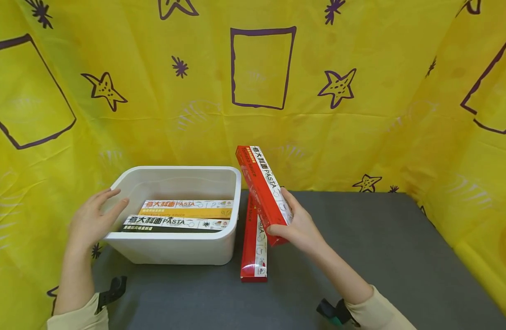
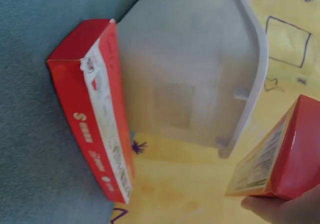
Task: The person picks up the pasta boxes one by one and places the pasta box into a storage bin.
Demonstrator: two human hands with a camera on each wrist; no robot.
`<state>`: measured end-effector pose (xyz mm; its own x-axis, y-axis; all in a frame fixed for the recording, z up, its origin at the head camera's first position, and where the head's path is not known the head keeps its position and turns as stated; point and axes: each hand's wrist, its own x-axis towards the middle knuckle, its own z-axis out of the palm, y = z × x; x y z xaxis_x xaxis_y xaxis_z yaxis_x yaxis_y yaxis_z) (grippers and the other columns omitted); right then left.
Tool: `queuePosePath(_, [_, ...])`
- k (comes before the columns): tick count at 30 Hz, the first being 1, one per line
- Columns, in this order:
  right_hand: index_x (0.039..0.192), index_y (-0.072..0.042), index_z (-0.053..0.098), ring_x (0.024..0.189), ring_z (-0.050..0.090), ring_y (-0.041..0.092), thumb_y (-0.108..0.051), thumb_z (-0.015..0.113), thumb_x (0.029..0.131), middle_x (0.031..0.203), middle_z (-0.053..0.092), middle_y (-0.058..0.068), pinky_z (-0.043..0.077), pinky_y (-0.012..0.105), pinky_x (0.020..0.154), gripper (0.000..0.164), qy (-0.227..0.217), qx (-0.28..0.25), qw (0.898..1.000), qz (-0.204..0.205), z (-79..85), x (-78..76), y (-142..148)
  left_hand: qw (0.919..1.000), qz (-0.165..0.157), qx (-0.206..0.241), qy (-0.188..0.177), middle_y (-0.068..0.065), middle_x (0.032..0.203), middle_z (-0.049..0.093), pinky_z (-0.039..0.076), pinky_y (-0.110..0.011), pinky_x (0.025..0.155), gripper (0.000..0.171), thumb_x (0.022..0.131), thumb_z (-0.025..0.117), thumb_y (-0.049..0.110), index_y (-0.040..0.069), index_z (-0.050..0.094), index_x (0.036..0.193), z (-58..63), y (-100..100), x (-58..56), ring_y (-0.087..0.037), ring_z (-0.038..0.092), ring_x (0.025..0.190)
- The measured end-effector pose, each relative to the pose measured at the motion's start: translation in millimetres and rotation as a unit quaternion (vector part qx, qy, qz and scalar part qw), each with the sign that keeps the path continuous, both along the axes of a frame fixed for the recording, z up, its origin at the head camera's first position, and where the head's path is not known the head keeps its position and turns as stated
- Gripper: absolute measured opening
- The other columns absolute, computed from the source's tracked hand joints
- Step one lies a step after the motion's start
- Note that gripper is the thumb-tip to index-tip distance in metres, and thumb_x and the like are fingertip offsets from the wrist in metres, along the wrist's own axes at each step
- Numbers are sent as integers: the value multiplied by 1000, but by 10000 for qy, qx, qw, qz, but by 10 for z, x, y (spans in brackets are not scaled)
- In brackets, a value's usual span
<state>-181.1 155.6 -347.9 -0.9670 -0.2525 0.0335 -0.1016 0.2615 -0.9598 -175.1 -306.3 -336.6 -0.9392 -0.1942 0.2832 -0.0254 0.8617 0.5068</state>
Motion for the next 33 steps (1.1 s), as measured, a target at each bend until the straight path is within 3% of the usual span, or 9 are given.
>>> queuePosePath(18, [153, -24, 28, 117, 45, 32, -21, 75, 75, 135, 43, 13, 58, 38, 75, 92, -5, 21, 9982, 607, 229, -50, -308, 10000, 98, 1, -12, -26, 148, 39, 27, -74, 92, 64, 98, 45, 51, 4, 49, 141, -3, 12, 12, -55, 33, 130])
queuePosePath(26, [154, -22, 27, 113, 48, 30, -22, 73, 73, 138, 45, 11, 57, 38, 73, 93, 175, 333, 9931, 1108, 307, -99, -448, 9999, 102, -56, -39, -26, 148, 39, 27, -74, 91, 65, 98, 45, 52, 4, 49, 141, -5, 4, 1, -54, 33, 130])
queuePosePath(33, [154, -21, 28, 110, 49, 24, -29, 71, 72, 130, 49, 6, 56, 36, 75, 93, 545, 866, 9827, 1542, 376, -151, -550, 10000, 78, -43, 24, -26, 147, 40, 27, -74, 92, 63, 98, 46, 50, 3, 50, 140, -7, 5, 1, -54, 34, 130])
